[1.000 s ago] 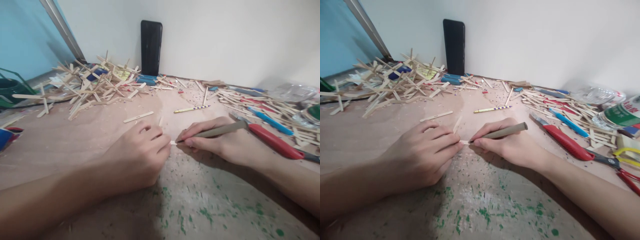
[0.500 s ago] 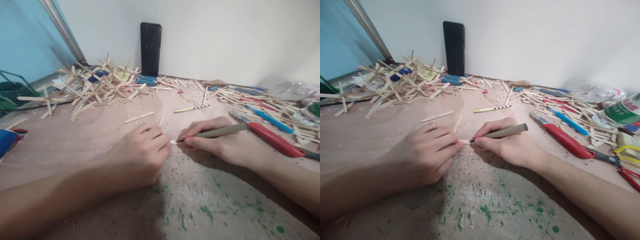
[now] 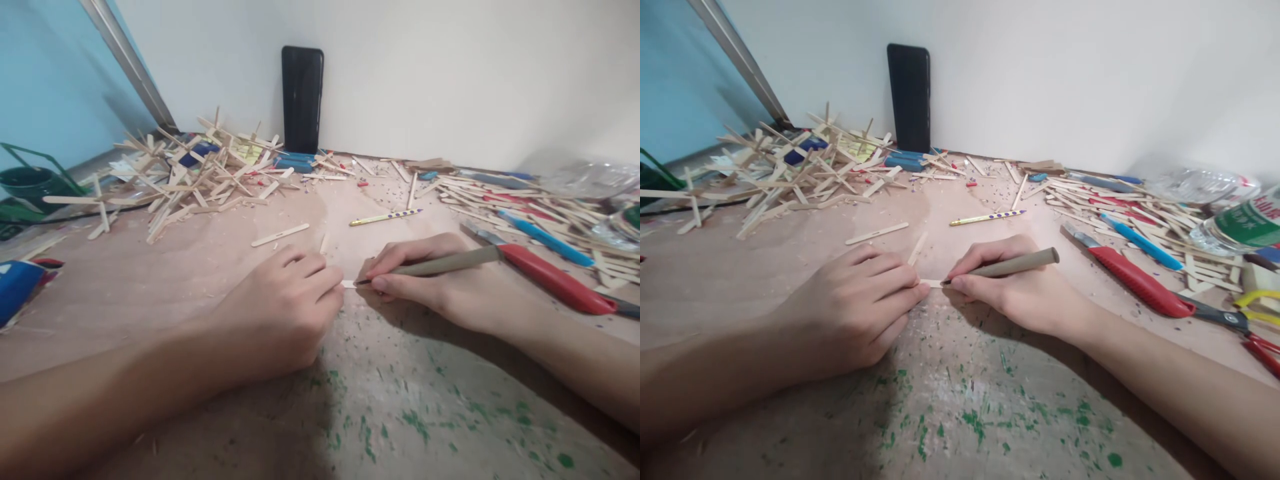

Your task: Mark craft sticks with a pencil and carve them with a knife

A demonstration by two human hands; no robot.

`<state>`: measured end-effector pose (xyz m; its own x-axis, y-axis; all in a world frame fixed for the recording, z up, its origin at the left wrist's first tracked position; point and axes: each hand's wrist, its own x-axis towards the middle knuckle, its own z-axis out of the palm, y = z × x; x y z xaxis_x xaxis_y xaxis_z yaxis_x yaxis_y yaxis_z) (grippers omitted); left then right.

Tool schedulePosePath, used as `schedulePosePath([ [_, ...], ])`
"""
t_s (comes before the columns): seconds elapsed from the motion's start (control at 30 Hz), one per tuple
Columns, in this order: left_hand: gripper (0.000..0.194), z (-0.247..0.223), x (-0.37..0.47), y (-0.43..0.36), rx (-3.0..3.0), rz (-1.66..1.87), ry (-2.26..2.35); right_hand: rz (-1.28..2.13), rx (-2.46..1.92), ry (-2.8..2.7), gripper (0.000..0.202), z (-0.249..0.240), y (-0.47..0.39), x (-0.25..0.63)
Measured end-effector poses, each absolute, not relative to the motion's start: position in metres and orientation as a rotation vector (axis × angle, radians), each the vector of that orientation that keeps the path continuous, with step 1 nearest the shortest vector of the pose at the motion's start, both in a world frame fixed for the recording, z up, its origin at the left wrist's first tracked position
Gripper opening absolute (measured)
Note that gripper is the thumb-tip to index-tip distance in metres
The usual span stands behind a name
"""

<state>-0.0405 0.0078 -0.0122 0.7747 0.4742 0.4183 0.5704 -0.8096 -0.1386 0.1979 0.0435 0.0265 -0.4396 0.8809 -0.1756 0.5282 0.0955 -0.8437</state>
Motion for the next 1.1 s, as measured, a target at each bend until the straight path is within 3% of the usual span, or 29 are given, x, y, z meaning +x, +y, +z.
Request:
schedulePosePath([
  [1.1,0.019,-0.012,-0.038,0.007,-2.708,-0.502,-0.816,1.267,-1.305,-2.040,0.016,0.021,0.047,0.208],
])
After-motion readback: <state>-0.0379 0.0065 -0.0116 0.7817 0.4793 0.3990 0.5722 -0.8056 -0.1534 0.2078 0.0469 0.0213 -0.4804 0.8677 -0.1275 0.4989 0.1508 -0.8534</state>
